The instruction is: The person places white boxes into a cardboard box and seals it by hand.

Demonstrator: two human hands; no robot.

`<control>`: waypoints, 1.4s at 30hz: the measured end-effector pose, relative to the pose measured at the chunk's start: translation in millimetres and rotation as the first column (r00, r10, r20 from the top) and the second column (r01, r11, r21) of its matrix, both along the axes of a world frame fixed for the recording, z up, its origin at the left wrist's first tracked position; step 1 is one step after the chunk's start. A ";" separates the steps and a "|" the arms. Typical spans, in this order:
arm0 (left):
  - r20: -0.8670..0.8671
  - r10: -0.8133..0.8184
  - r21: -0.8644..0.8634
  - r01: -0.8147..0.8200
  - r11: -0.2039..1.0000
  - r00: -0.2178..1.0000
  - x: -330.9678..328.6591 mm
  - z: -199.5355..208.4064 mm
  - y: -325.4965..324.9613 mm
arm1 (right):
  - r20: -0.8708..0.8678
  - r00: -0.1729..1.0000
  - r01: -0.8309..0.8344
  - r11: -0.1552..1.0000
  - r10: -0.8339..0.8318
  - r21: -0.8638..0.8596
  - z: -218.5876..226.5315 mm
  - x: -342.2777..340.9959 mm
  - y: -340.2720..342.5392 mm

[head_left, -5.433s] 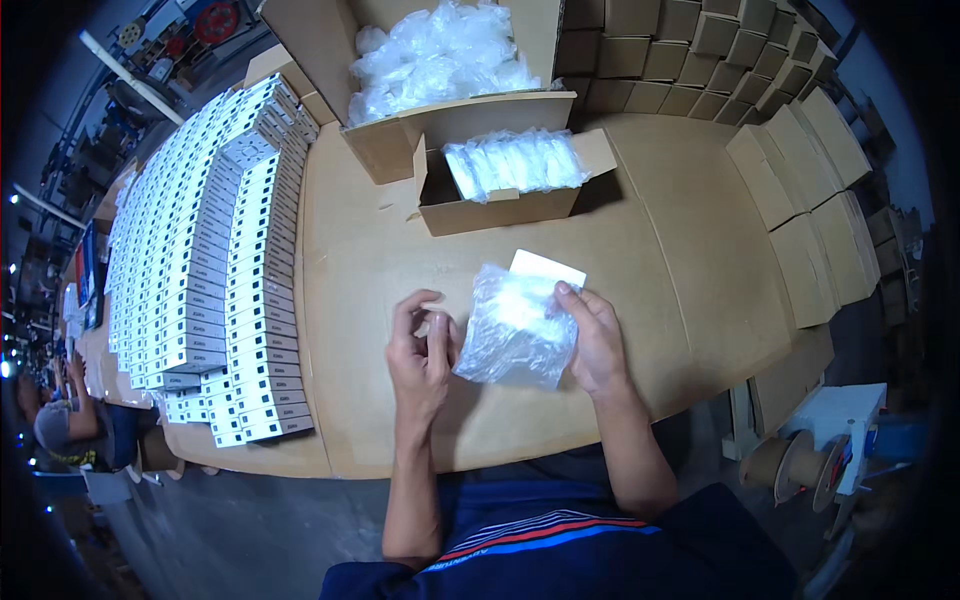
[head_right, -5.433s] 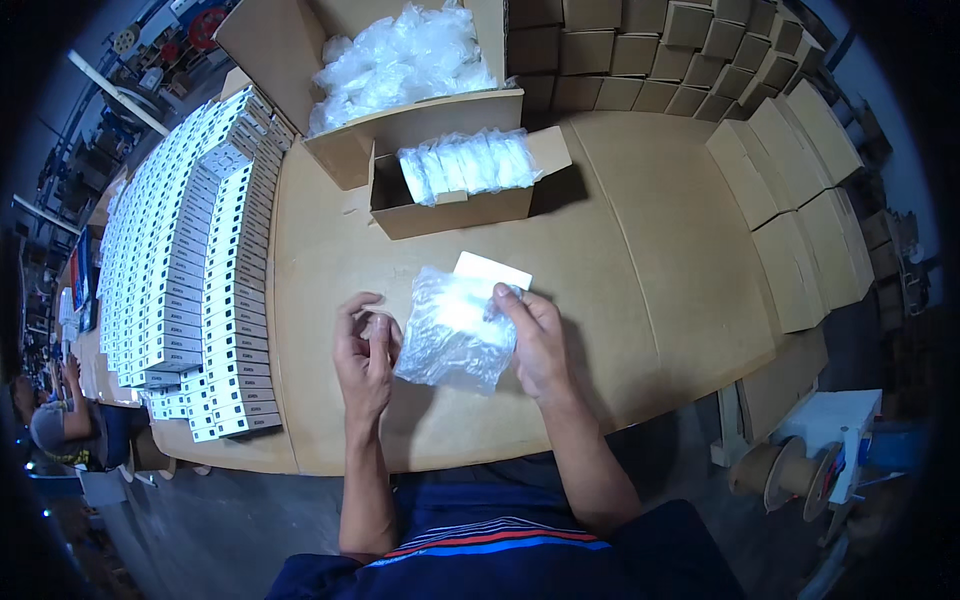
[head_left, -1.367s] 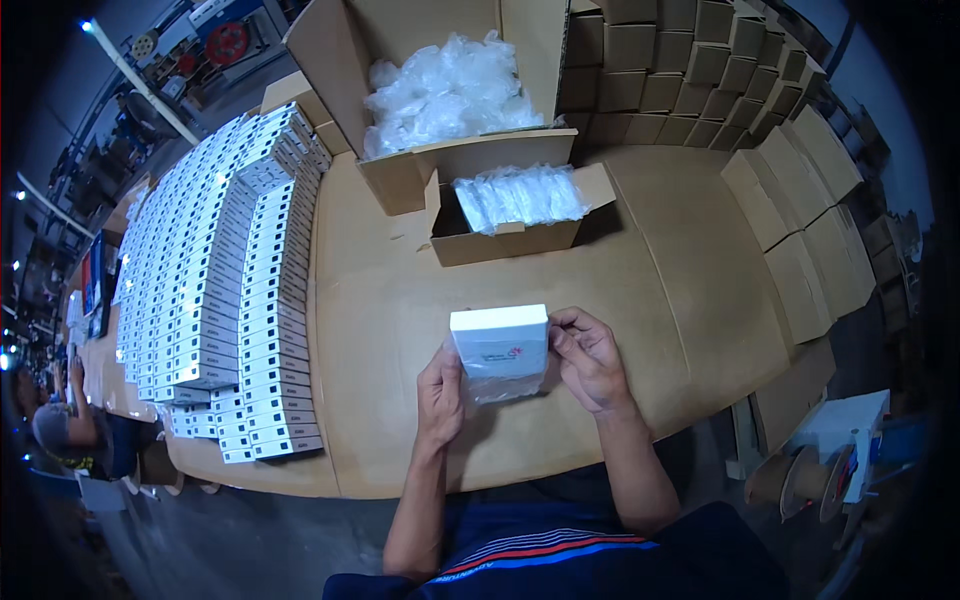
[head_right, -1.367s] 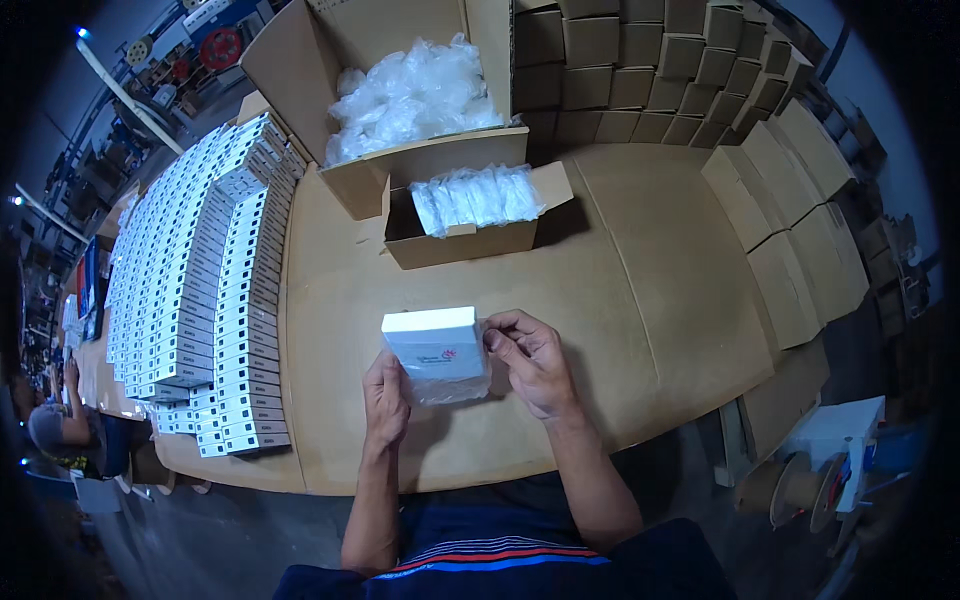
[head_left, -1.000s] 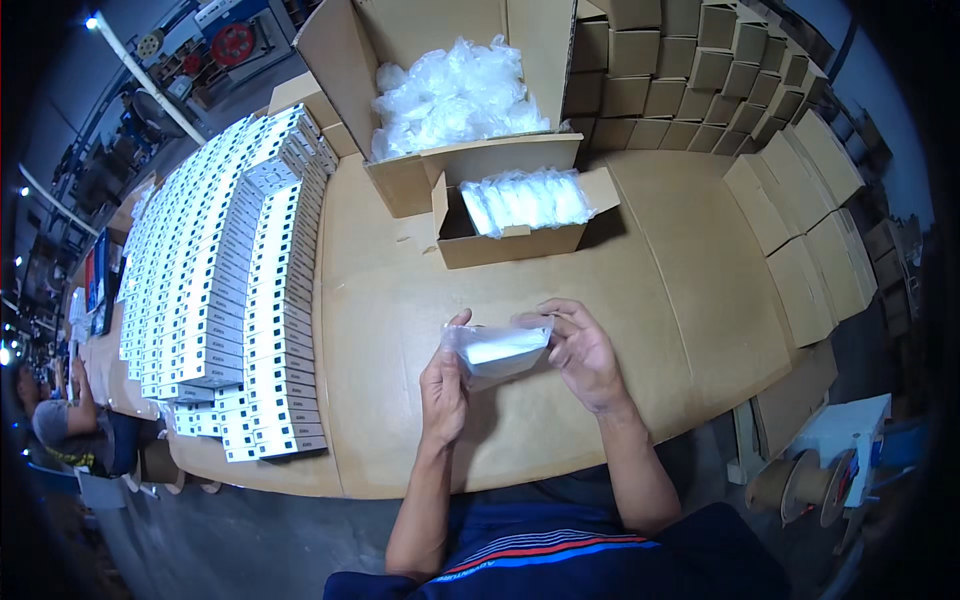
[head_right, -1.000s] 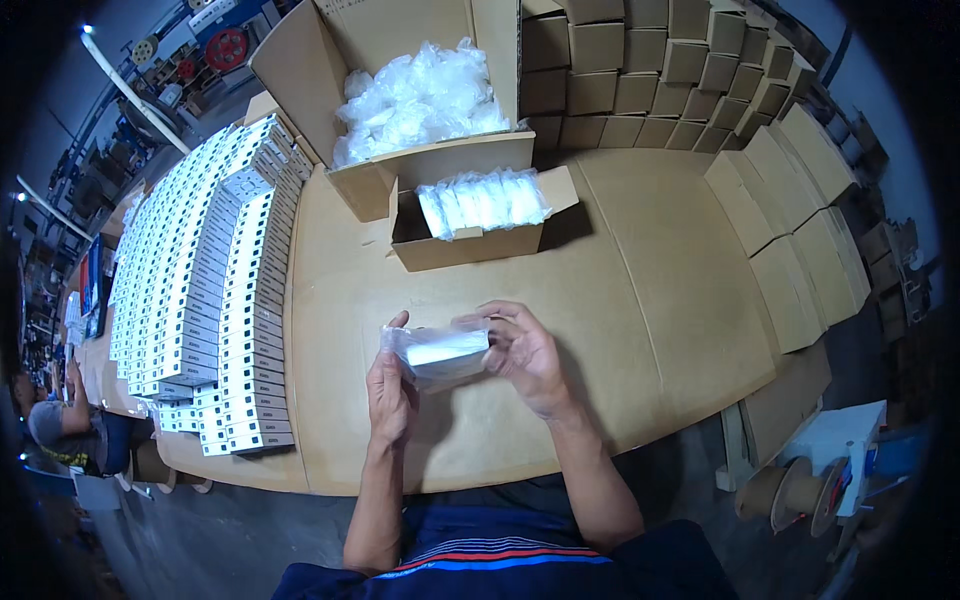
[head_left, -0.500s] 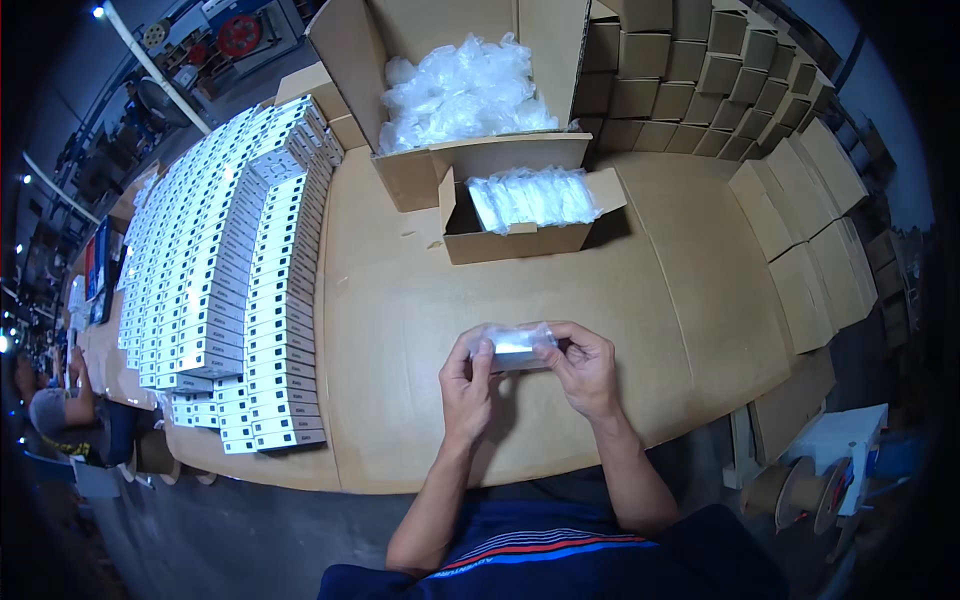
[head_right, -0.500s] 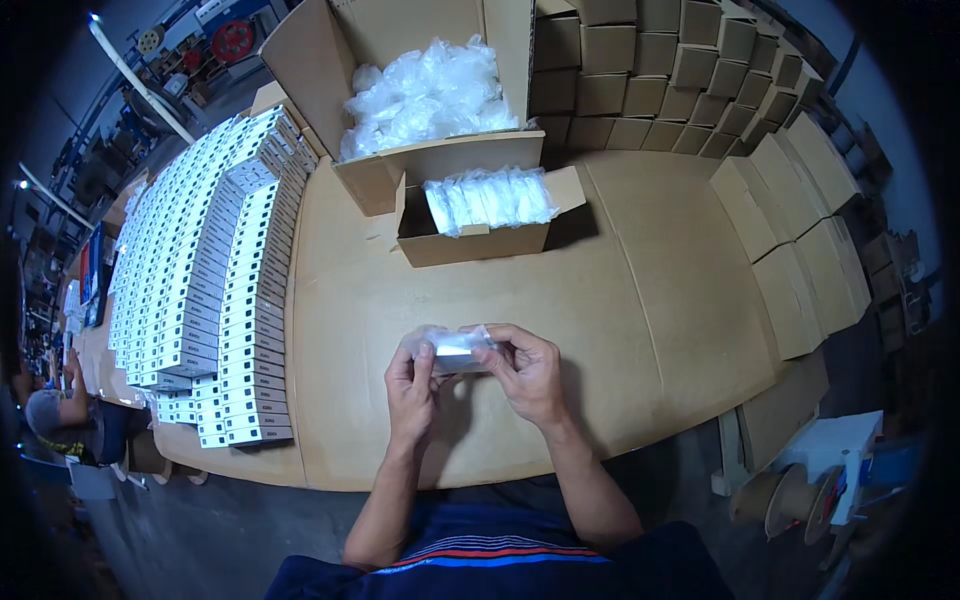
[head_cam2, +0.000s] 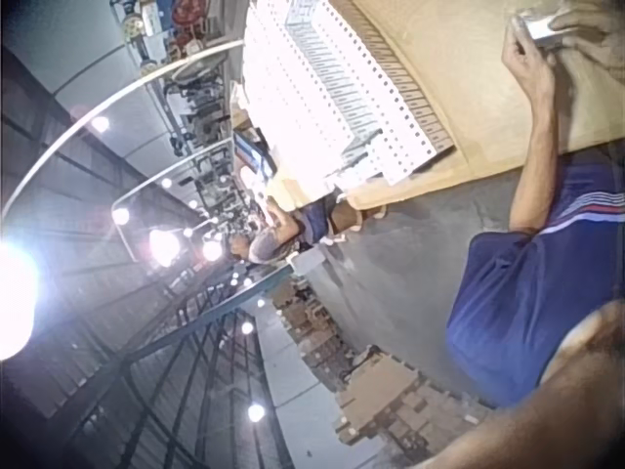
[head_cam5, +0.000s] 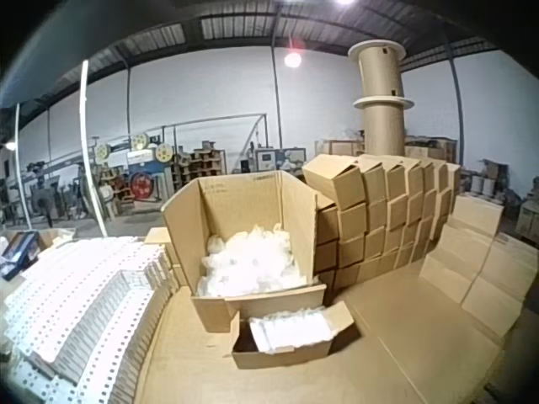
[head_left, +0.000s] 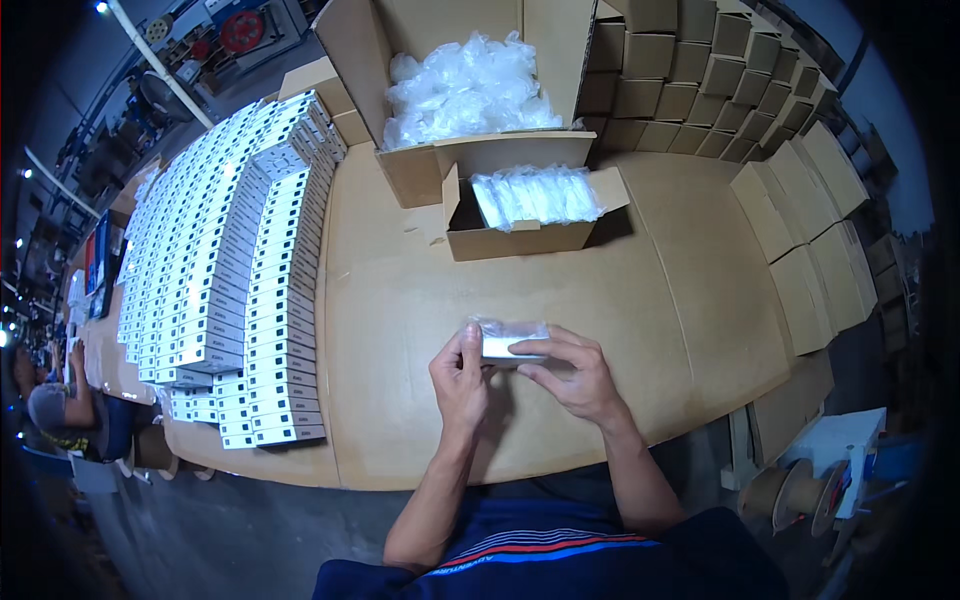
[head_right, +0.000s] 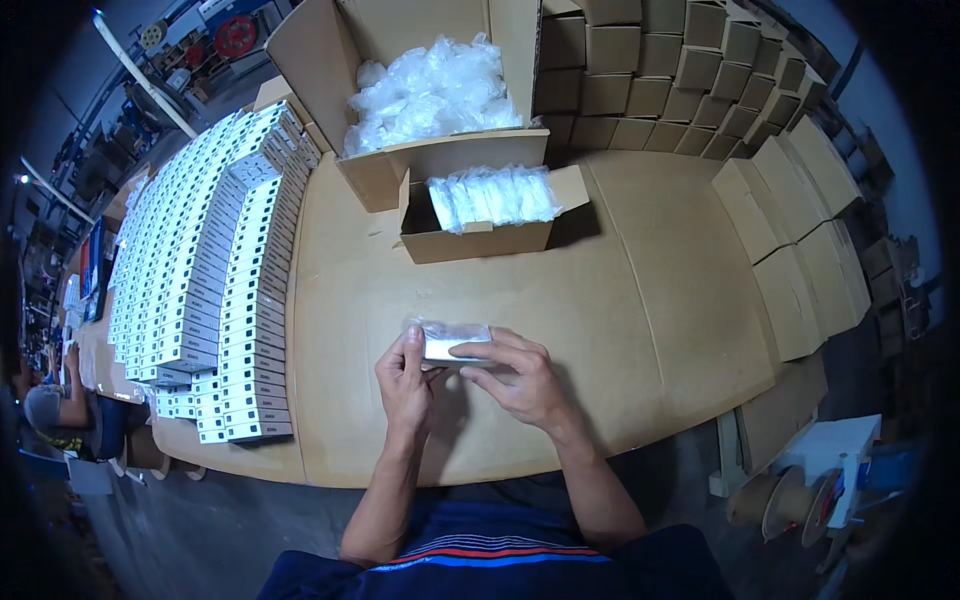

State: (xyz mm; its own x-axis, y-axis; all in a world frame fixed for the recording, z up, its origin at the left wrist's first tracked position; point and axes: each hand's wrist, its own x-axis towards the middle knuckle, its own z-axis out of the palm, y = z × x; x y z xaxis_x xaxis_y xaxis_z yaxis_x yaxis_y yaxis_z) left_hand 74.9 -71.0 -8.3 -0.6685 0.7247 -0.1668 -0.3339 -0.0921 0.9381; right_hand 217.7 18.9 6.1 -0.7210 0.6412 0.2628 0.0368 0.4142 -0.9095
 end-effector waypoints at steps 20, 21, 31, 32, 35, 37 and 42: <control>-0.466 -0.423 -0.094 0.432 0.897 0.777 -43.8 -2.3 -21.9 | 0.080 0.996 0.002 0.952 -0.028 0.307 26.9 -4.4 13.3; -0.470 -0.401 -0.079 0.415 0.906 0.786 -45.3 -5.6 -19.2 | 0.105 0.994 0.000 0.940 -0.038 0.341 33.6 -5.1 14.0; -0.550 -0.306 -0.071 0.322 0.944 0.777 -70.9 23.5 18.4 | 0.077 0.996 -0.077 0.893 0.047 0.443 67.5 -22.4 57.8; -0.627 -0.277 -0.108 0.271 0.957 0.728 -77.1 21.7 23.5 | 0.000 0.995 0.093 0.894 -0.104 0.438 69.1 -29.5 62.1; -0.831 -0.277 -0.262 0.100 0.960 0.483 -91.6 17.8 46.1 | -0.145 0.935 0.354 0.882 -0.324 0.310 61.0 -58.1 73.5; -0.849 -0.293 -0.291 0.074 0.954 0.441 -96.1 8.8 57.9 | -0.298 0.855 0.493 0.844 -0.425 0.210 61.1 -83.1 73.0; -0.910 -0.261 -0.280 -0.013 0.960 0.322 -99.7 0.4 70.2 | -0.352 0.855 0.517 0.672 -0.380 0.531 48.0 -122.9 82.4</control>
